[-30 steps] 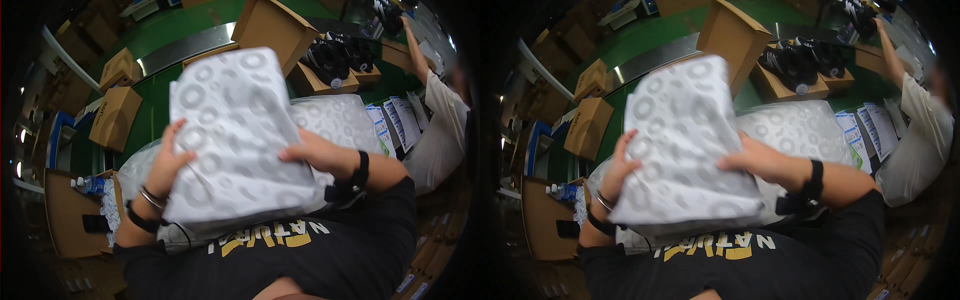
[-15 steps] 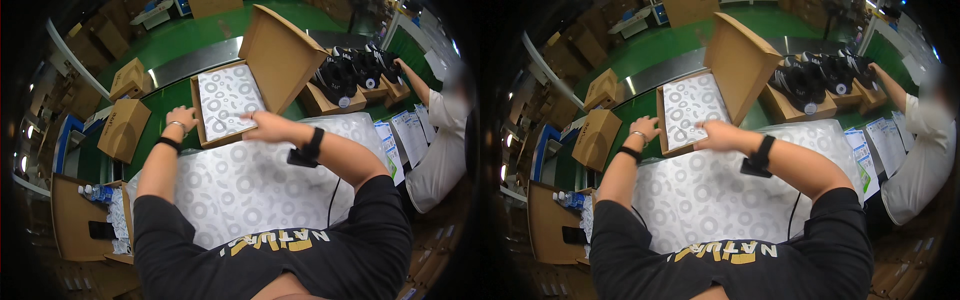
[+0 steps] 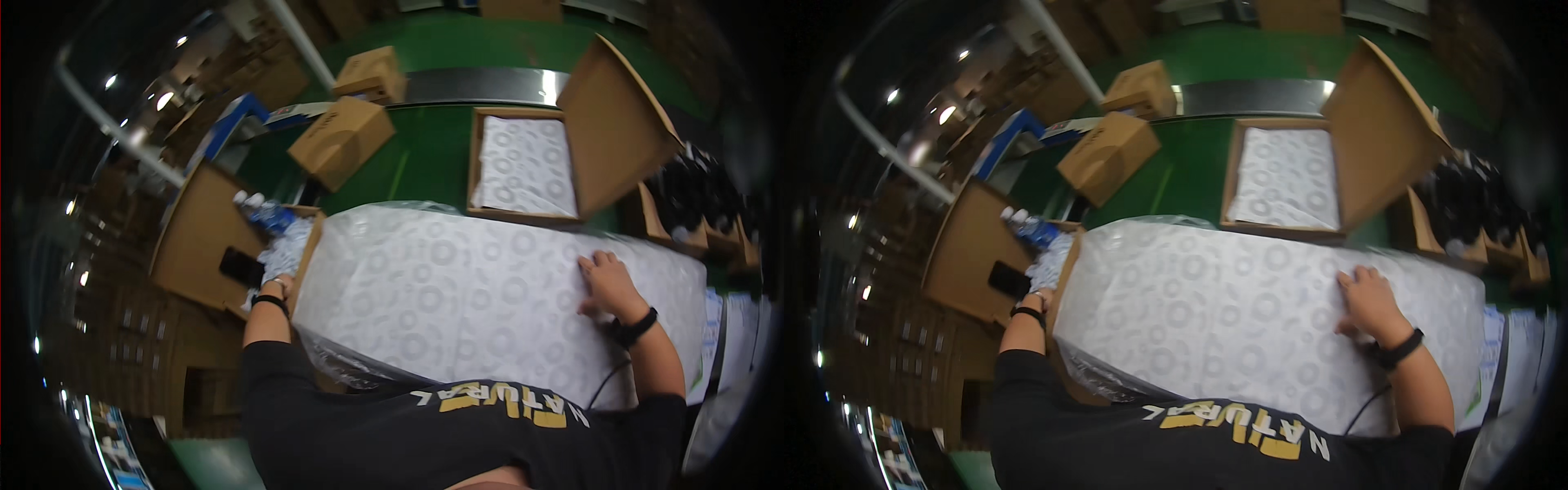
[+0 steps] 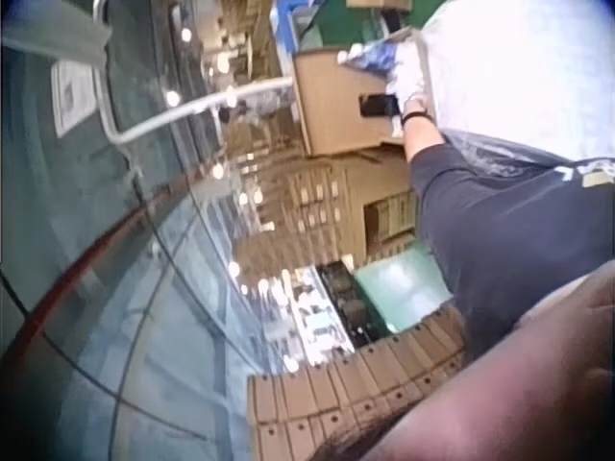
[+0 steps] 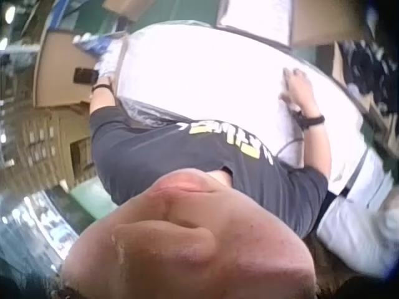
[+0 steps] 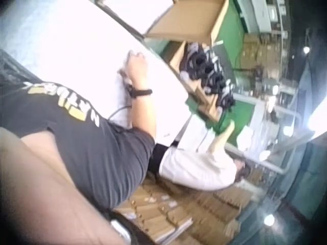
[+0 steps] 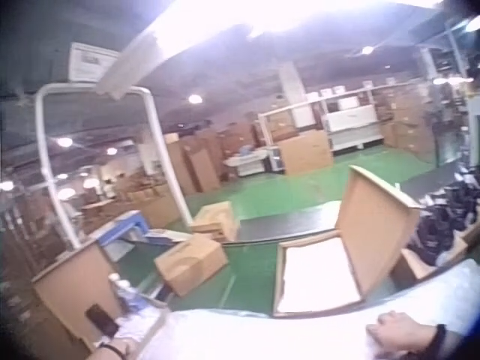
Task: The recorder is packing athletic shoes into boxes, wrapping them in paper and placing them into the shoeboxes on a conveyor belt.
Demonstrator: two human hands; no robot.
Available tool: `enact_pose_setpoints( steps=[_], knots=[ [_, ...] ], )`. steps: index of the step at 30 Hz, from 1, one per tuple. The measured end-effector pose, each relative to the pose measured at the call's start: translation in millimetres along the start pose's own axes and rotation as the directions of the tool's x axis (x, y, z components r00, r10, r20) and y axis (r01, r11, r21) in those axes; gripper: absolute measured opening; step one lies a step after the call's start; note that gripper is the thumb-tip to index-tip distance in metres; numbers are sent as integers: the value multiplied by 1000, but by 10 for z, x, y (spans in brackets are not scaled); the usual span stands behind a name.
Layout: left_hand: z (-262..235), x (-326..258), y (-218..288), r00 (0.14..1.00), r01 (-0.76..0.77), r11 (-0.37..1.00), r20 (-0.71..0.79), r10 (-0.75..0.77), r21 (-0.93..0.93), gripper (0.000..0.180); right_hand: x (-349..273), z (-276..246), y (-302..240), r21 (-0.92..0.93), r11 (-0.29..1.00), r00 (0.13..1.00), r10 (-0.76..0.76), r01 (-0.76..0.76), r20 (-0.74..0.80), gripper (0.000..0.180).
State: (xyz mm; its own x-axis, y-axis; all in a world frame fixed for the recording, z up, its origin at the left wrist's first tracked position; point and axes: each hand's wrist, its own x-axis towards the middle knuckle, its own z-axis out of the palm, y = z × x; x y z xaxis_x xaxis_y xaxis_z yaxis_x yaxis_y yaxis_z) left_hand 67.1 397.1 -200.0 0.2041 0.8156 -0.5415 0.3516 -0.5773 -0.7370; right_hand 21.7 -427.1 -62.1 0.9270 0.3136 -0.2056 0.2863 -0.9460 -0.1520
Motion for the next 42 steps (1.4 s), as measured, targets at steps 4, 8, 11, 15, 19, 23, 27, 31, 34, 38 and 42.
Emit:
enact_pose_setpoints(
  steps=[4,8,11,15,19,23,27,31,34,38,42],
  knots=[
    [-378,-1187,255,597,-559,787,-786,162,-263,20,-57,40,-104,-25,998,998,60,-60,3,81],
    [-915,-2043,195,345,-798,370,-863,-368,-476,17,-8,46,-2,-27,1000,1000,-16,16,-17,77],
    [-1568,-3071,788,308,-910,-318,-947,-96,-264,20,251,-99,287,38,999,988,32,-38,151,69],
    [-1777,-4171,2112,-61,-930,-346,-878,475,-123,56,560,-292,800,-68,961,938,246,-269,-243,53],
    [-1815,-4722,2672,237,-144,-387,-412,880,-911,121,1002,-514,276,490,871,960,109,33,-258,71],
    [-2001,-4657,3090,400,-565,-154,-432,808,-811,113,1266,6,91,308,951,995,5,27,-100,75],
    [-2013,-4169,3612,404,-915,238,-742,535,-327,96,1168,95,512,806,484,413,847,-340,-335,79],
    [-1978,-5405,3321,129,-803,561,-862,489,199,61,732,-15,1635,912,-405,-159,898,66,411,75],
    [-1731,-5671,3700,-286,-864,174,-746,602,472,61,682,-210,1776,844,-525,-272,833,-112,482,62],
    [-1262,-6437,4018,-357,-782,103,-577,734,615,62,838,466,2226,894,-444,-69,895,-55,440,80],
    [-1336,-6502,3985,-74,-799,323,-616,784,507,64,1026,602,1852,751,-462,169,884,472,437,113]
  ],
)
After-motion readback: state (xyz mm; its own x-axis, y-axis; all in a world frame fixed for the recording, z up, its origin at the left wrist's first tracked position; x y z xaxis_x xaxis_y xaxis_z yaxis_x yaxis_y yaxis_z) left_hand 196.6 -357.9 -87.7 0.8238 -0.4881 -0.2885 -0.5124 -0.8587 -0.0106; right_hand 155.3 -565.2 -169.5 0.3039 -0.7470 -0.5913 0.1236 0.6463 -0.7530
